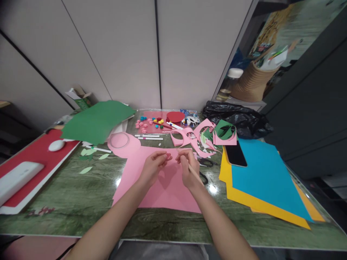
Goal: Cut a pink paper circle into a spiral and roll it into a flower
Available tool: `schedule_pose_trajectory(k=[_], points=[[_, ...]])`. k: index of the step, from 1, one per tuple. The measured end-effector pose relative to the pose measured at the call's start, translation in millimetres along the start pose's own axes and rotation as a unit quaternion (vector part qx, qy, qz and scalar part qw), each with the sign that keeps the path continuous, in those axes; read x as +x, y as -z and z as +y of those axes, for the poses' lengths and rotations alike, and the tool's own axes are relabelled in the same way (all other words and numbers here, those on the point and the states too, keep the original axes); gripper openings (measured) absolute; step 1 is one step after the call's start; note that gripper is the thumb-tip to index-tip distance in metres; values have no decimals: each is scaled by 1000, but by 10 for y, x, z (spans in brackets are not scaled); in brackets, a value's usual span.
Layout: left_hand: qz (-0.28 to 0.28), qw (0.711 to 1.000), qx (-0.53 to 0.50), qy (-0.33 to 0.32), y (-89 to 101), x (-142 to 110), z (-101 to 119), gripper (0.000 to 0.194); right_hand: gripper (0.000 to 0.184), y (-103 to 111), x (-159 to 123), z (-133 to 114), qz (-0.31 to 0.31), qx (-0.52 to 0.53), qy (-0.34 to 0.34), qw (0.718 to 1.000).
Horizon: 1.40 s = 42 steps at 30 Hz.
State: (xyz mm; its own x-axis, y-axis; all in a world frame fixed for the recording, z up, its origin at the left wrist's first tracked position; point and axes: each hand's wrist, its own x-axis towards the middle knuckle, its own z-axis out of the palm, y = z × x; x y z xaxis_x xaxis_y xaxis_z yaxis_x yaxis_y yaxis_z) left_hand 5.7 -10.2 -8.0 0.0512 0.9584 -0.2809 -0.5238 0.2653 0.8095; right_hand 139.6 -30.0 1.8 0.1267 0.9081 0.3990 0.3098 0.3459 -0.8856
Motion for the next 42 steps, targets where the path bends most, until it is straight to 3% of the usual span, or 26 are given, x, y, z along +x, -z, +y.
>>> schedule_pose_trajectory(k=[3,13,42], points=[[-1,1000,6,-11,4,5,-3,24,25,11,-42,9,-18,-24,29,999],[-2,1000,-2,-5,6,-7,5,27,26,-2,-53,21,-56,-53,23,997],[2,1000,-22,4,-22,-29,34,25,27,-17,-68,47,-64,-69,51,994]])
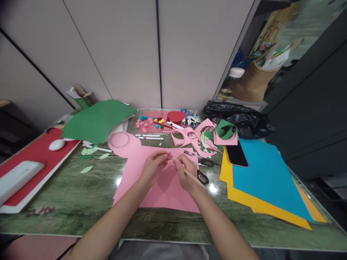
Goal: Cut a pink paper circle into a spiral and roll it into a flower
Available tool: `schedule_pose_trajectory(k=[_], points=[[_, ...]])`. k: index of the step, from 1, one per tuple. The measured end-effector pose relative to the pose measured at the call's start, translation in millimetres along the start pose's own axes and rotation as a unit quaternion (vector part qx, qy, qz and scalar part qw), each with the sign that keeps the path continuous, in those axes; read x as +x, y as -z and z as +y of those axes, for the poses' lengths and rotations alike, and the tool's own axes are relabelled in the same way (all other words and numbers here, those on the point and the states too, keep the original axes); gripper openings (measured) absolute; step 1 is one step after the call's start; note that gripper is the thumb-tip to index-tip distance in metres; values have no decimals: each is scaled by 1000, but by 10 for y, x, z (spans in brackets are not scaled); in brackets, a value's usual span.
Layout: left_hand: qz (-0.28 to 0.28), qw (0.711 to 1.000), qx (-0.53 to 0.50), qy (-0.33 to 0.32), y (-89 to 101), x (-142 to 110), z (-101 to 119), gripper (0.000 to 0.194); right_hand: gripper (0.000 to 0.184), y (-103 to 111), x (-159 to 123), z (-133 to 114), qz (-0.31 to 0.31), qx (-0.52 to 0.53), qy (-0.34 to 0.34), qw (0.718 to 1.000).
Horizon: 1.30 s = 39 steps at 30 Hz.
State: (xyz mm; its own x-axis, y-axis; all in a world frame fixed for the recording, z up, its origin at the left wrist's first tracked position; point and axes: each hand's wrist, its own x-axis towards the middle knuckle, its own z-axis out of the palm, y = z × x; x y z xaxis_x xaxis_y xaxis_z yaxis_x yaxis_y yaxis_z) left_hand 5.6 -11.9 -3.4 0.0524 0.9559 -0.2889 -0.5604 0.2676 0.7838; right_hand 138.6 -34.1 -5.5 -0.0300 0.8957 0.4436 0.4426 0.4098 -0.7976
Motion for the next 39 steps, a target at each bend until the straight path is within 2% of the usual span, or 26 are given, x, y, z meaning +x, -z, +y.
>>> schedule_pose_trajectory(k=[4,8,10,13,16,18,21,23,31,35,39], points=[[0,1000,4,-1,7,-2,2,25,28,4,-20,-2,-2,5,7,1000],[-2,1000,14,14,11,-2,-4,27,16,-16,4,-4,69,42,-14,997],[-18,999,33,20,12,-7,-5,27,14,-27,51,0,71,60,-35,995],[-57,995,86,15,13,-22,17,24,8,-8,141,21,-23,140,-103,984],[-105,980,171,16,25,-31,63,24,16,72,210,54,-151,248,-178,940],[-136,964,228,22,44,-25,88,22,19,138,233,86,-222,276,-201,913],[-159,945,284,35,70,-6,103,20,25,202,240,149,-272,287,-221,891],[-159,941,296,47,72,1,107,21,26,214,236,183,-269,286,-230,891],[-119,957,246,95,16,-20,146,23,27,207,245,159,-252,298,-221,894],[-122,957,247,92,30,-16,131,24,29,200,252,149,-261,304,-220,890],[-106,959,247,86,30,-22,117,23,29,190,252,142,-253,287,-214,899]])
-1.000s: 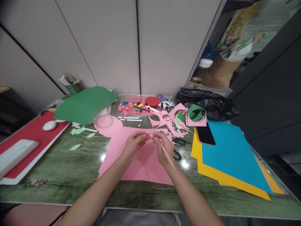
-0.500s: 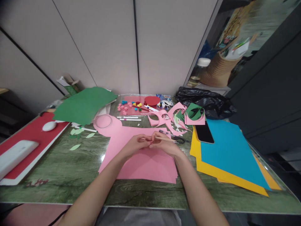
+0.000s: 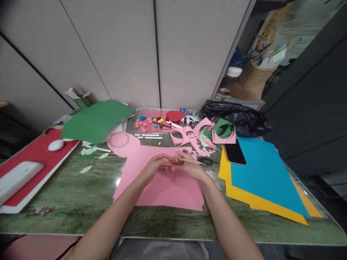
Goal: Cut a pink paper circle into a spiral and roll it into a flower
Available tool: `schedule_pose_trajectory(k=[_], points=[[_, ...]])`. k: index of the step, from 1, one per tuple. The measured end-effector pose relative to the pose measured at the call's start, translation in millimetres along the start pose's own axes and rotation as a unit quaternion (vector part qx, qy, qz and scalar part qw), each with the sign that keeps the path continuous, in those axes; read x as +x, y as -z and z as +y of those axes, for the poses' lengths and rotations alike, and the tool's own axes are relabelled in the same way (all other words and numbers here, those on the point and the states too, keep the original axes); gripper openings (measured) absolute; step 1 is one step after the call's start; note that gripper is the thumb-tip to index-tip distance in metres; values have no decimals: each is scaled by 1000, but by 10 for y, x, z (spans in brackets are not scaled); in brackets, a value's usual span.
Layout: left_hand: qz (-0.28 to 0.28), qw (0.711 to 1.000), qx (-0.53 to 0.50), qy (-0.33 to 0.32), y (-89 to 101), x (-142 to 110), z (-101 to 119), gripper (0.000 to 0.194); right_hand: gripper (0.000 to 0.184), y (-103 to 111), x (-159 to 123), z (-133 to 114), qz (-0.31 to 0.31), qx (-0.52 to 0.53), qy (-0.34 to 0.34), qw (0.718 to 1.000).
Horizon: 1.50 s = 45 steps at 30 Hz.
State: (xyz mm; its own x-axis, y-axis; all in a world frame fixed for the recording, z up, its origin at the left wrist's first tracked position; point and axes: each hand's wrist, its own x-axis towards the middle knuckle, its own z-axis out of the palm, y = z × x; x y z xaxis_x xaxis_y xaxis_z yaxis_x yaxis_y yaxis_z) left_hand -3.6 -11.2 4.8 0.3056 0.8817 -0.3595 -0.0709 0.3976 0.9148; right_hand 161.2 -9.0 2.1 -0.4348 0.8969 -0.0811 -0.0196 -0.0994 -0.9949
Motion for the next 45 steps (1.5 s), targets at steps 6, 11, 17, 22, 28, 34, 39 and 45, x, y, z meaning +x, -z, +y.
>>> schedule_pose_trajectory(k=[6,11,17,22,28,34,39,45], points=[[5,1000,-17,-16,-38,-22,20,19,32,4,0,5,26,-30,-2,999],[-8,999,7,-38,-49,-42,27,21,34,6,-12,-2,16,6,-5,1000],[-28,997,-30,-60,-40,-54,30,21,33,-6,-19,-27,33,50,-14,998],[-20,991,-133,-21,-23,-32,32,21,31,-52,-12,-60,59,63,5,996],[-34,991,-127,-42,12,-9,9,30,22,-71,-29,-94,36,132,-21,990],[-40,995,-48,-73,31,-8,-21,32,26,-47,-36,-69,34,87,-23,995],[-32,996,-5,-85,46,-9,-18,29,25,-20,-31,-27,48,0,-10,999],[6,995,45,-93,14,-21,-14,25,24,-51,-15,-27,54,-32,14,998]])
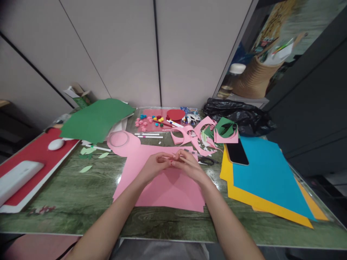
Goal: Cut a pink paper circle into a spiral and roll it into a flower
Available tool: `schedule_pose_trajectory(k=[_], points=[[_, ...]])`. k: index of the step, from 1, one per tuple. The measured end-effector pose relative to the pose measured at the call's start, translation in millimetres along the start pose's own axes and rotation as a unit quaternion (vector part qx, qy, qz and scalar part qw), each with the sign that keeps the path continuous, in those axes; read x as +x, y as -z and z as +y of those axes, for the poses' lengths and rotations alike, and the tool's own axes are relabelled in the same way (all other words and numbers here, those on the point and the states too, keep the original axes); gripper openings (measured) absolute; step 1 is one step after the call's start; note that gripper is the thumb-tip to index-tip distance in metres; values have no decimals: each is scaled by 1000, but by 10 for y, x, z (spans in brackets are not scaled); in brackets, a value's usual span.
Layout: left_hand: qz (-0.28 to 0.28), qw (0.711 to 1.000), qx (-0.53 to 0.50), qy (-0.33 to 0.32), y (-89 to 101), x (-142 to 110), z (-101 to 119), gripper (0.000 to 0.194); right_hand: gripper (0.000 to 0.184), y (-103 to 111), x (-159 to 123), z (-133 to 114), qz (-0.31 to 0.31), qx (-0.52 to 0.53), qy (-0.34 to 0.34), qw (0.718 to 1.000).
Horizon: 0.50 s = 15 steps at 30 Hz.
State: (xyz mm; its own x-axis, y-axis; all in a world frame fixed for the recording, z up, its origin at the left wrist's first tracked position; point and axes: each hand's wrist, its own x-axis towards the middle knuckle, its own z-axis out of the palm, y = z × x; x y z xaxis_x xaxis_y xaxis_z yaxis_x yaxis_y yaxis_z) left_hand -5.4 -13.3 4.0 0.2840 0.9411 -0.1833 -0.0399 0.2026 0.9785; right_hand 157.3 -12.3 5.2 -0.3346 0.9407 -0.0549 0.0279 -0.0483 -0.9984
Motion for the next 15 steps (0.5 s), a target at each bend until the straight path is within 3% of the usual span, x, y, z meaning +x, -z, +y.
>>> schedule_pose_trajectory(k=[15], points=[[30,999,-6,-18,-50,23,-79,19,23,-26,45,108,33,-26,19,999]])
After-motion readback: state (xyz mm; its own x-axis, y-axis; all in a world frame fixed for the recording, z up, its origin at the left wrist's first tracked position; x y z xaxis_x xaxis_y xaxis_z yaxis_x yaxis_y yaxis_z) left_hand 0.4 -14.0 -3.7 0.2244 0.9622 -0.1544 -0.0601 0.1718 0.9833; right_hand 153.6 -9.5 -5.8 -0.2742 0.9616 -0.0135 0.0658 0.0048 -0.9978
